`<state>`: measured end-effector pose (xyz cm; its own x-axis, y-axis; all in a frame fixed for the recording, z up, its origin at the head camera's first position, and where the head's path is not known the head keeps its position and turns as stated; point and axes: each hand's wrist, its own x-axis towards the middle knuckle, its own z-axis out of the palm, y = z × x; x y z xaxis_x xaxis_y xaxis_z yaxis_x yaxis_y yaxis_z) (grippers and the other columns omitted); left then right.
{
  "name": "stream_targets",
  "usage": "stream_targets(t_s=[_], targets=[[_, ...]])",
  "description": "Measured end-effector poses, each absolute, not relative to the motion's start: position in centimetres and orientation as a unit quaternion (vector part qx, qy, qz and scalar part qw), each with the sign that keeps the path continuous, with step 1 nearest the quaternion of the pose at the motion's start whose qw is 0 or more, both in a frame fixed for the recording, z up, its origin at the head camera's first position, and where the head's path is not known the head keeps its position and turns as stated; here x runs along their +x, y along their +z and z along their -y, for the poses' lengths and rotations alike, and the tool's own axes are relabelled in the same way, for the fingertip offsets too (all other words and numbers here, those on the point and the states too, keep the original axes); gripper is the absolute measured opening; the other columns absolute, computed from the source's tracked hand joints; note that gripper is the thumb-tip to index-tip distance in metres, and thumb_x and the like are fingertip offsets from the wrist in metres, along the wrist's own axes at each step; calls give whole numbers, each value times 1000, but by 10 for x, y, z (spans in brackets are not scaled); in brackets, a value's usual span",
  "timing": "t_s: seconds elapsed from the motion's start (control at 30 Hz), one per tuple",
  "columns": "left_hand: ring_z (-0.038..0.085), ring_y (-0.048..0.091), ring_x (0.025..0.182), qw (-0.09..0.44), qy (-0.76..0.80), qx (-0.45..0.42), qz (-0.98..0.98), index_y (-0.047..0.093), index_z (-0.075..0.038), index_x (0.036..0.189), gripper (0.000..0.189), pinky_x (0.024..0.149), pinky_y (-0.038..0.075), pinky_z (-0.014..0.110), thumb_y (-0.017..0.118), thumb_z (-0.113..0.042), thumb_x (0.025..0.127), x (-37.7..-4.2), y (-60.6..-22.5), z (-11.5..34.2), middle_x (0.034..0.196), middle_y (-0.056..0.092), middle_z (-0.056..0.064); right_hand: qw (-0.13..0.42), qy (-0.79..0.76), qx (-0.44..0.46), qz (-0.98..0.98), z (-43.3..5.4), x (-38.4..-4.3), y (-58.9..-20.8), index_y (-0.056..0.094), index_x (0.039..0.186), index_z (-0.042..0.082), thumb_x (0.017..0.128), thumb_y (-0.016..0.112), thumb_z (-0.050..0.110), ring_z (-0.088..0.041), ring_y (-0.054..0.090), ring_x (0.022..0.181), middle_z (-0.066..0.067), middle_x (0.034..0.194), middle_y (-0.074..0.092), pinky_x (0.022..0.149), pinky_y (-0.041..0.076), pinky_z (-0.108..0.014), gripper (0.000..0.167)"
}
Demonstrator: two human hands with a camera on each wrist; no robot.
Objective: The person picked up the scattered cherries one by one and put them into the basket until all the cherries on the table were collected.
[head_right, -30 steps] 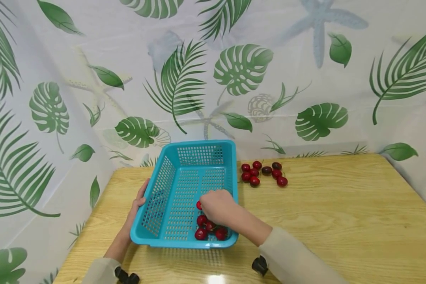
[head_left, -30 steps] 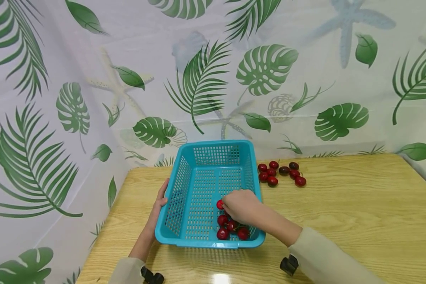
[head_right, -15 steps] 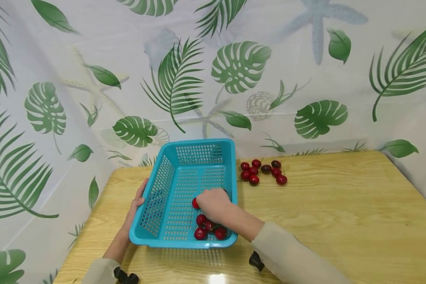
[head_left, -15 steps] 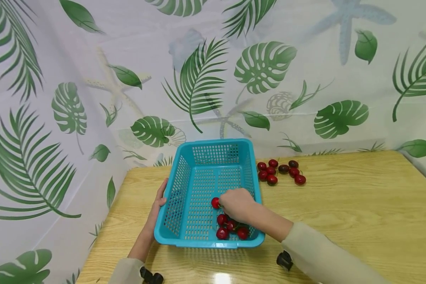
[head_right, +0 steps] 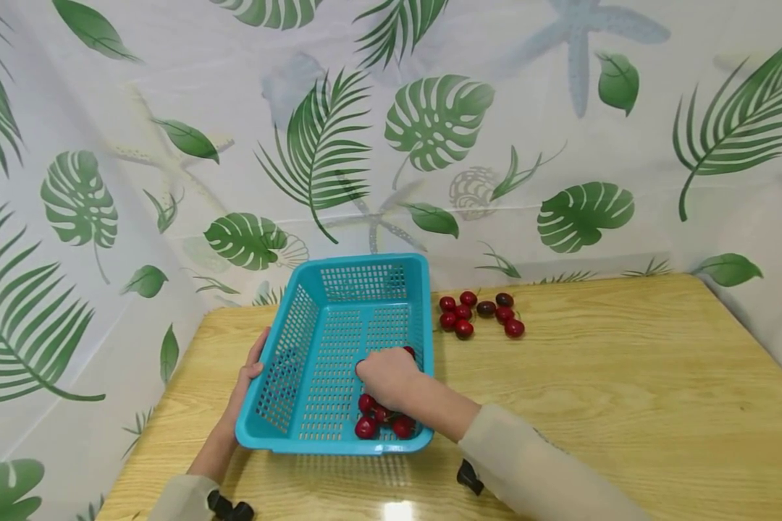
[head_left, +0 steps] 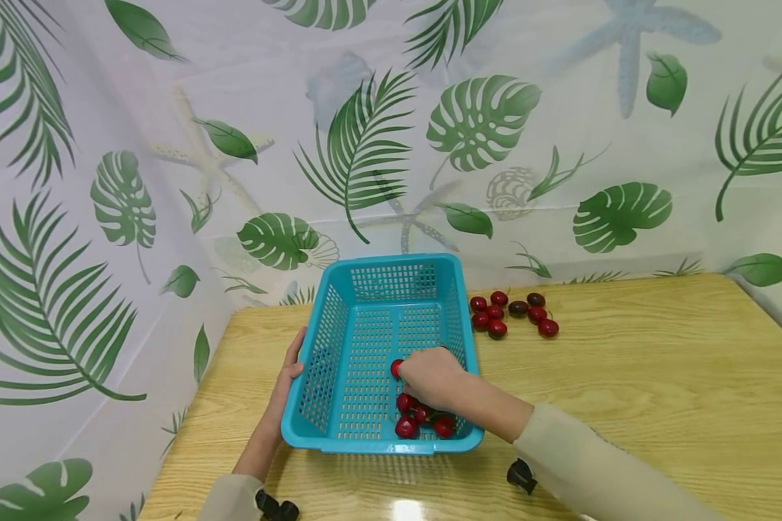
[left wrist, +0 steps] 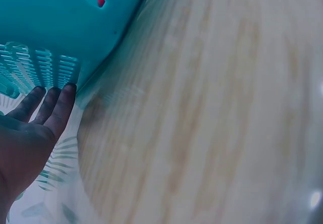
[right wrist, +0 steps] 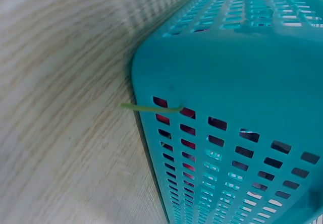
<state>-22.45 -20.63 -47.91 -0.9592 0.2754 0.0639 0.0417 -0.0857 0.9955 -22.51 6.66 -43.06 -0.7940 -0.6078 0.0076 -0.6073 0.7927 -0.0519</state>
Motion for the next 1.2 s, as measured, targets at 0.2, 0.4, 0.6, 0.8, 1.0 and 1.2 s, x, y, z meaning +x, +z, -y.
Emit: stream_targets(t_s=[0.2,0.4,0.6,0.8,1.0,1.2], targets=[[41,10,149,78,723,122,-676,-2,-21,161,70,111,18,60,21,-25,95,-225,-480,207,167,0,9,0,-39,-322,-946,-66,-226,-432,57,65,18,89,72,28,-10,46,53,5,56,48,52,51,-31,30],[40,10,149,78,721,118,-678,2,-26,161,69,111,19,60,22,-25,95,-225,-481,207,167,1,8,-39,-73,-323,-943,-68,-226,-432,55,64,18,93,65,24,-10,44,50,5,55,46,46,44,-28,31],[40,10,149,82,726,118,-673,0,-23,161,70,111,18,61,22,-26,95,-225,-479,207,167,1,8,-142,-160,-312,-926,-71,-226,-427,71,90,12,94,64,19,-17,64,68,0,78,70,52,49,-29,10],[40,10,149,82,725,117,-673,-2,-20,161,70,111,18,60,22,-25,95,-226,-479,208,167,0,8,-226,-257,-282,-896,-84,-227,-418,74,105,6,89,64,10,-17,68,75,-4,92,75,52,47,-24,18],[41,9,149,81,723,124,-675,-2,-21,161,68,111,18,61,21,-25,97,-226,-481,210,167,-1,8,-274,-331,-207,-879,-114,-236,-413,74,102,4,89,60,7,-15,58,61,-6,84,73,49,41,-25,19],[41,8,150,85,722,125,-675,-1,-24,161,66,111,18,61,20,-25,98,-225,-480,210,167,-1,7,-255,-385,-97,-881,-156,-248,-417,72,104,2,93,57,11,-19,55,59,-8,77,69,54,42,-33,21]])
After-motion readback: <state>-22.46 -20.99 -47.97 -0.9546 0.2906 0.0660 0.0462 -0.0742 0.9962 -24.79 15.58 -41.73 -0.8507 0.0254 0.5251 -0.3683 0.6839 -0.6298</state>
